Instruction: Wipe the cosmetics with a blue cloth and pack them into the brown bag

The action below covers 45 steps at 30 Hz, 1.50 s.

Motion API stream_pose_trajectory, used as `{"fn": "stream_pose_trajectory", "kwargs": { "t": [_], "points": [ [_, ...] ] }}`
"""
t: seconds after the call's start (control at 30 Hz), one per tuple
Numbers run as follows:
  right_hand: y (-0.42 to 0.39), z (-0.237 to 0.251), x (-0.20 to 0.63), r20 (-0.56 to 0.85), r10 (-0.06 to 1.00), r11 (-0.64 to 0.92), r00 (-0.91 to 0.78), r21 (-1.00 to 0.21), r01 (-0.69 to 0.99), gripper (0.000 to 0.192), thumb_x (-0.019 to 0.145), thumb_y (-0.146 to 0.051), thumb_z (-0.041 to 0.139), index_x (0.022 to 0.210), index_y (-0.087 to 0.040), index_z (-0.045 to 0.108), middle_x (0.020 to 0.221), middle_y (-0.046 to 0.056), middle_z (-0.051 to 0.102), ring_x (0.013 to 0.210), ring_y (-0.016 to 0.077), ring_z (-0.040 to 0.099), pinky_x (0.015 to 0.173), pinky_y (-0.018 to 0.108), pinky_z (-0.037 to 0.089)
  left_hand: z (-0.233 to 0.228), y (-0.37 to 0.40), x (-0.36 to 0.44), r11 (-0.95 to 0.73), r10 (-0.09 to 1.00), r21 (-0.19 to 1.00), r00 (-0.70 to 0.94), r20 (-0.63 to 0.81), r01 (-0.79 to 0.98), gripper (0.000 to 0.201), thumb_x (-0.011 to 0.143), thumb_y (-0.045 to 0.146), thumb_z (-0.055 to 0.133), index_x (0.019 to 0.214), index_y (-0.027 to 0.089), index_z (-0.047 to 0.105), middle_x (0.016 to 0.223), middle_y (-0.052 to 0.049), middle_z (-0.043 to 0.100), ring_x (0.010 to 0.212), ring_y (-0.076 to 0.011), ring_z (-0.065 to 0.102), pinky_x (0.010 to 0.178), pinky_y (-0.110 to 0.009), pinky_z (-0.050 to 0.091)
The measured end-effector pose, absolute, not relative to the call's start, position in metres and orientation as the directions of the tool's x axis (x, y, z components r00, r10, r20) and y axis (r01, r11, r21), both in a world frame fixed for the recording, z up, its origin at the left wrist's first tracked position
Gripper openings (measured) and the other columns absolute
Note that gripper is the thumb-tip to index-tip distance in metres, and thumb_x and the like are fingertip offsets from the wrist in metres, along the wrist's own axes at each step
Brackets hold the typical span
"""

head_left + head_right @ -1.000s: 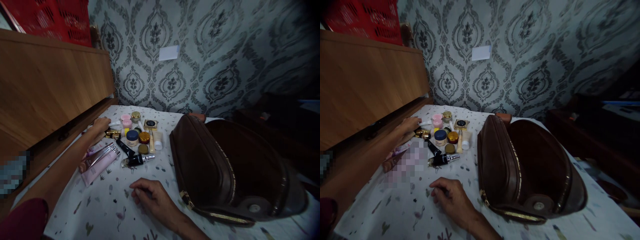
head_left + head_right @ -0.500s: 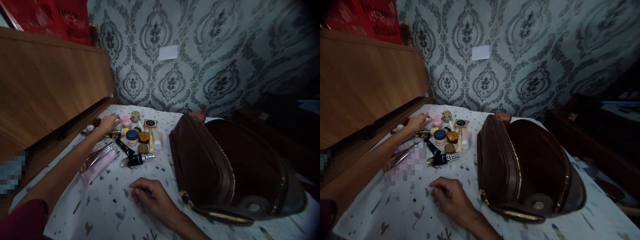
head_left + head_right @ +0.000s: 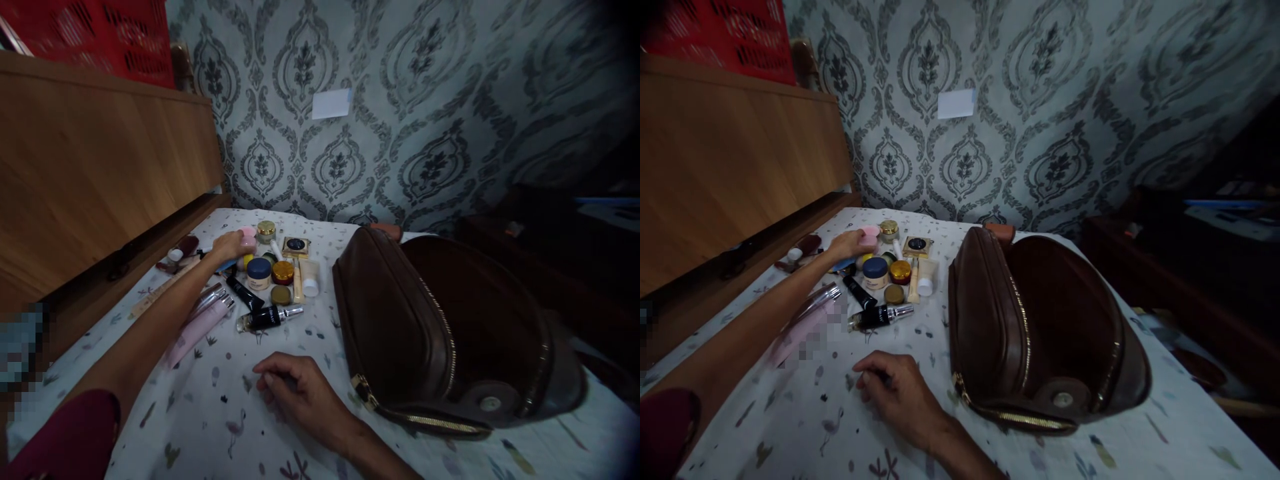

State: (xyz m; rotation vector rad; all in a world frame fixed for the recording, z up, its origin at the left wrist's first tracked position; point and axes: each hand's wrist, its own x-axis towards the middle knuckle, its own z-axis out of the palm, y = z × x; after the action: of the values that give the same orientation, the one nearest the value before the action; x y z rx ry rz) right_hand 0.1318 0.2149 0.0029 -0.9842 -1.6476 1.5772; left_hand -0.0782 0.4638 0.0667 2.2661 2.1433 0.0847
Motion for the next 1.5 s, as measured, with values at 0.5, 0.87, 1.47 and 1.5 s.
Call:
{"fn": "stream_pose_trajectory", "kwargs": {
  "t": [0.5, 0.87, 1.47, 1.5],
  "points": [
    [0.215, 0.002, 0.134, -0.001, 0.858, 0.049, -0.513, -0.995, 0.084, 0.023, 0.089, -0.023, 0.053, 0.102, -0.014, 0.070, 0.084, 0.005, 0.071, 0.069, 0.0098, 0.064, 0.062, 0.021, 0.045, 0.067, 0.453, -0.121, -0.175, 0.976, 0.269, 0.132, 0.172, 0.947, 0.058, 0.079, 0.059, 0.053, 0.120, 0.019, 0.062, 0.110, -0.008, 0.071, 0.099, -0.0269, 0.065, 0.082, -0.034, 0.049],
    [0.215, 0.004, 0.135, -0.022, 0.863, 0.032, -0.505, -0.995, 0.097, 0.024, 0.089, -0.028, 0.055, 0.103, -0.015, 0.071, 0.088, 0.006, 0.072, 0.071, 0.0115, 0.065, 0.063, 0.022, 0.047, 0.077, 0.404, -0.128, -0.250, 0.952, 0.302, 0.175, 0.253, 0.920, 0.064, 0.078, 0.062, 0.054, 0.124, 0.018, 0.061, 0.113, -0.009, 0.070, 0.098, -0.0274, 0.064, 0.086, -0.036, 0.048],
    [0.236, -0.006, 0.143, 0.510, 0.781, 0.573, -0.361, -0.354, 0.739, 0.043, 0.091, -0.009, 0.041, 0.129, -0.012, 0.060, 0.142, 0.017, 0.054, 0.133, 0.0279, 0.048, 0.109, 0.047, 0.044, 0.057, 0.246, -0.091, -0.438, 0.896, 0.328, 0.376, 0.236, 0.837, 0.047, 0.084, 0.052, 0.064, 0.125, 0.030, 0.059, 0.123, -0.006, 0.067, 0.109, -0.0282, 0.066, 0.084, -0.037, 0.055],
    [0.239, -0.004, 0.142, 0.486, 0.784, 0.555, -0.386, -0.269, 0.787, 0.047, 0.089, -0.007, 0.041, 0.133, -0.011, 0.058, 0.145, 0.018, 0.051, 0.136, 0.0292, 0.046, 0.110, 0.048, 0.042, 0.054, 0.245, -0.094, -0.436, 0.896, 0.328, 0.370, 0.246, 0.838, 0.047, 0.083, 0.051, 0.065, 0.125, 0.030, 0.058, 0.124, -0.006, 0.067, 0.111, -0.0284, 0.065, 0.084, -0.037, 0.055]
  ]
}}
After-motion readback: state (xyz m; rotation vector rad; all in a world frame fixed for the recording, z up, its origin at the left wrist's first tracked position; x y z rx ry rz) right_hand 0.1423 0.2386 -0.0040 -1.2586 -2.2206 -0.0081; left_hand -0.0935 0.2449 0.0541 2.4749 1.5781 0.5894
